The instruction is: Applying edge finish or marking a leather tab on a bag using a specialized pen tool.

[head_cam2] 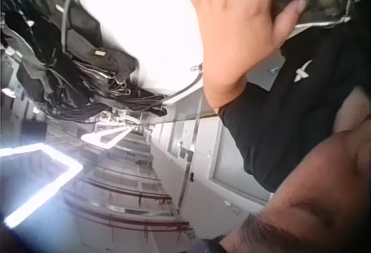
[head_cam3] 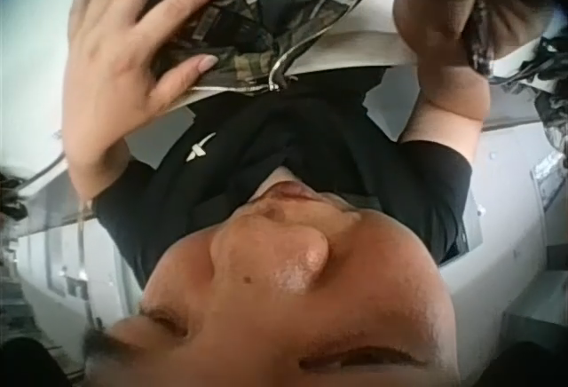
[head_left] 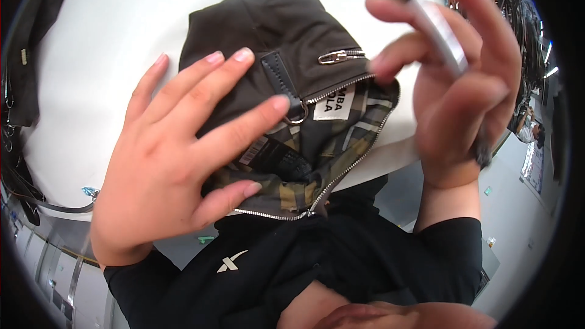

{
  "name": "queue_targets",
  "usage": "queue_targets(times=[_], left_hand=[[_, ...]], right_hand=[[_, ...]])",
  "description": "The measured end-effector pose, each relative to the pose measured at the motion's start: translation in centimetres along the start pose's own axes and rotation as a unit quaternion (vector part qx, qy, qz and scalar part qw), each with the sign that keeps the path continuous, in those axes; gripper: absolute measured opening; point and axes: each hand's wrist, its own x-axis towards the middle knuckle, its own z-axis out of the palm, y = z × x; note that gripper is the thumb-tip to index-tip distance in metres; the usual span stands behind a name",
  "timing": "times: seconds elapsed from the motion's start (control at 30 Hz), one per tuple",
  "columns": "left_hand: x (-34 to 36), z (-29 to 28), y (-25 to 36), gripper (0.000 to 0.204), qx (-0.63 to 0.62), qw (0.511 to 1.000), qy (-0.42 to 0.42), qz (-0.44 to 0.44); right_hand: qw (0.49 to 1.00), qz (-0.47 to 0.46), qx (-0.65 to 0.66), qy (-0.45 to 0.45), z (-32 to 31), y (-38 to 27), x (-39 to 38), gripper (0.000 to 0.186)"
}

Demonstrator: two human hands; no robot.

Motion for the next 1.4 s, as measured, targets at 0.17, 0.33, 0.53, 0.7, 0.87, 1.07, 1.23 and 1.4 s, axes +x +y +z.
queue_targets(times=[0.17,0.33,0.53,0.7,0.87,1.07,1.23,1.4], left_hand=[[-1.2,-1.1,0.0,0.054,-0.039,0.986,0.153,-0.048],[-2.6,-0.9,-0.6,0.022,-0.031,0.985,0.153,-0.076],[-2.8,-1.2,0.4,0.015,-0.25,0.928,0.253,-0.112],[-2.1,-0.5,1.6,0.066,-0.6,0.795,0.077,0.042],[-1.4,0.1,-0.1,0.071,-0.392,0.911,0.128,0.03],[-1.1,-0.2,0.6,0.077,-0.668,0.736,0.069,-0.085],[-1.3,0.4,0.7,0.059,-0.745,0.658,0.09,-0.066],[-0.2,0.4,0.8,0.059,-0.778,0.589,0.184,-0.119]], right_hand=[[0.957,-0.043,-0.267,-0.11,-3.3,-0.7,2.1,0.036],[0.945,-0.079,-0.238,-0.208,-2.7,-0.7,0.9,0.039],[0.99,0.005,-0.037,-0.137,-1.7,-2.4,0.1,0.028],[0.964,0.047,0.084,-0.246,0.8,-3.1,-0.9,0.053],[0.988,-0.072,0.025,-0.133,2.3,-0.3,-0.3,0.041],[0.962,0.068,0.247,-0.095,1.2,-1.5,-0.7,0.037],[0.931,0.112,0.336,-0.094,1.6,-0.6,-0.1,0.038],[0.949,0.157,0.216,-0.169,1.7,-2.1,-0.8,0.052]])
